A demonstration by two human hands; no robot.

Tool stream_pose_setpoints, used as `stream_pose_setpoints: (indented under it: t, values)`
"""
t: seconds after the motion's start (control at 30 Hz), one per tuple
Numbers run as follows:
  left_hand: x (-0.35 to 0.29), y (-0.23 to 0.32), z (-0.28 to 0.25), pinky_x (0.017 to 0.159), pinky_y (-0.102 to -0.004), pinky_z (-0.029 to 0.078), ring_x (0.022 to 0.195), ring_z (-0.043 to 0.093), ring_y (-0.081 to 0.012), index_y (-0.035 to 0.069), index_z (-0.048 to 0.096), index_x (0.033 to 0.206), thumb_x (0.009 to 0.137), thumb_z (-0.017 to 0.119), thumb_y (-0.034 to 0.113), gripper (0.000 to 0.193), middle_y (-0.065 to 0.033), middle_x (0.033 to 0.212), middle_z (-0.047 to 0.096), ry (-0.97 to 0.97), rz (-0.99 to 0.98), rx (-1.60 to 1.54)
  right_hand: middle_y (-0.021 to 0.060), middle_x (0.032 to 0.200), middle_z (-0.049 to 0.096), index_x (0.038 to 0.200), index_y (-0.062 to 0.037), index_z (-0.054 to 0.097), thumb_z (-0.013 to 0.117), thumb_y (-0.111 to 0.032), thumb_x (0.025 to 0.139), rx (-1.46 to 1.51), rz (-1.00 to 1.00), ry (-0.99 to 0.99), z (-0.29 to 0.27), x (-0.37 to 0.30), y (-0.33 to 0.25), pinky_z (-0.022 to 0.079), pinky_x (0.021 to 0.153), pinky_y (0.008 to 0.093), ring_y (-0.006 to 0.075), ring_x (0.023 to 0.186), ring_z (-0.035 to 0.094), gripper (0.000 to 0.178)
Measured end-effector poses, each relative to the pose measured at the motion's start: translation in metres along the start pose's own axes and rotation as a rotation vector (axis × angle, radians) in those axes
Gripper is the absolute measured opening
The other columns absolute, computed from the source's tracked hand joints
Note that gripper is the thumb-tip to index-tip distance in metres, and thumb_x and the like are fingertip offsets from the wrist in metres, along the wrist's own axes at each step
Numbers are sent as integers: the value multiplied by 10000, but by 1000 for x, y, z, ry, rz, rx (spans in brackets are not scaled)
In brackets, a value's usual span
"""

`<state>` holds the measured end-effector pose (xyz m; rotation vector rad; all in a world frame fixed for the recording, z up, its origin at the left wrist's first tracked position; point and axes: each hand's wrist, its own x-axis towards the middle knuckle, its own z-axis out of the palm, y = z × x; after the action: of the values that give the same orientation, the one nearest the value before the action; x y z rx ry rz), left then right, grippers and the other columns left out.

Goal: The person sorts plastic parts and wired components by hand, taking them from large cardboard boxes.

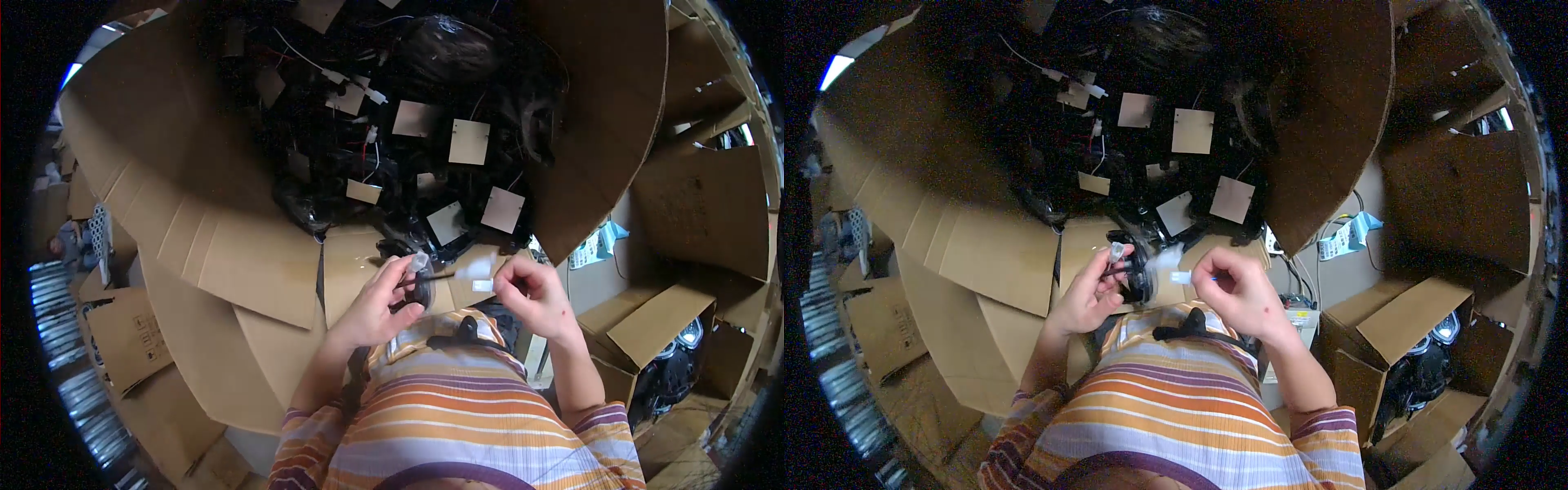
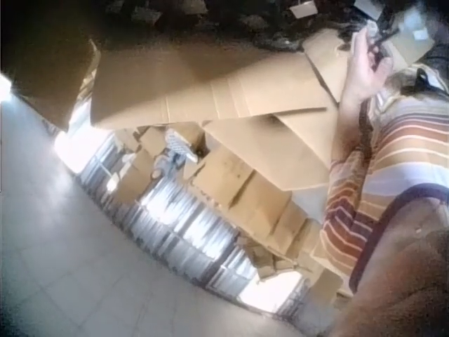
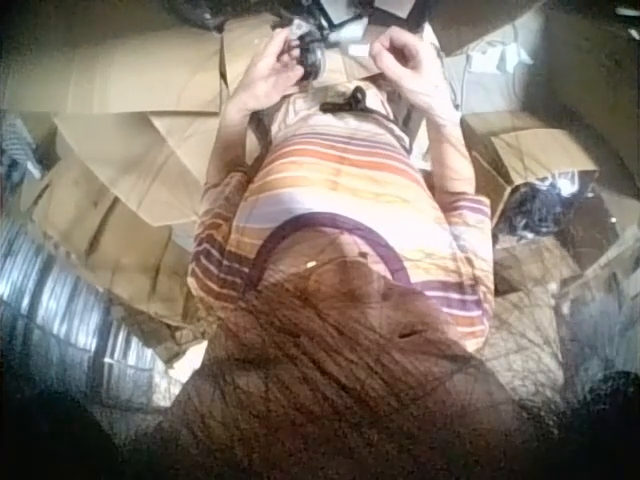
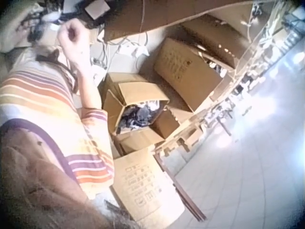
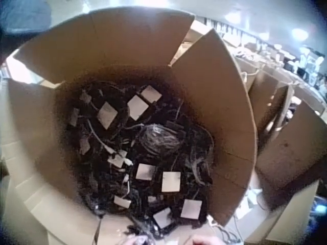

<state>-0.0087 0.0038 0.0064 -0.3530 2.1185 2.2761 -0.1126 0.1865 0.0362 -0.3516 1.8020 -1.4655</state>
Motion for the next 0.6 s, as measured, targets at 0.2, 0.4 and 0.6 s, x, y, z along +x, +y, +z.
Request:
stream_pose_setpoints:
  t: [0.2, 0.4, 0.6]
  values:
    - [-2, -9, -18, 597, -194, 390, 689, 467, -86, -4, 459, 981, 776, 462, 52, 213, -49, 828, 469, -230, -39, 79, -31, 560, 456, 695, -5, 494, 483, -100, 744, 6, -15, -35, -3, -8, -8, 326, 431, 154, 8, 506, 391, 108]
    - [-2, -11, -22, 615, -188, 385, 714, 459, -80, -16, 499, 881, 753, 459, -23, 134, -40, 827, 480, -215, -183, -288, -29, 601, 467, 703, -3, 499, 493, -100, 732, 96, 9, -88, -8, -10, -9, 342, 475, 161, 17, 550, 400, 101]
    - [2, -14, -27, 679, -209, 345, 754, 439, -102, -19, 499, 833, 721, 467, -61, 124, -50, 807, 469, -269, -60, -404, -22, 616, 470, 699, -6, 501, 489, -81, 721, 156, -26, -129, -12, -13, -12, 341, 487, 161, 23, 568, 403, 79]
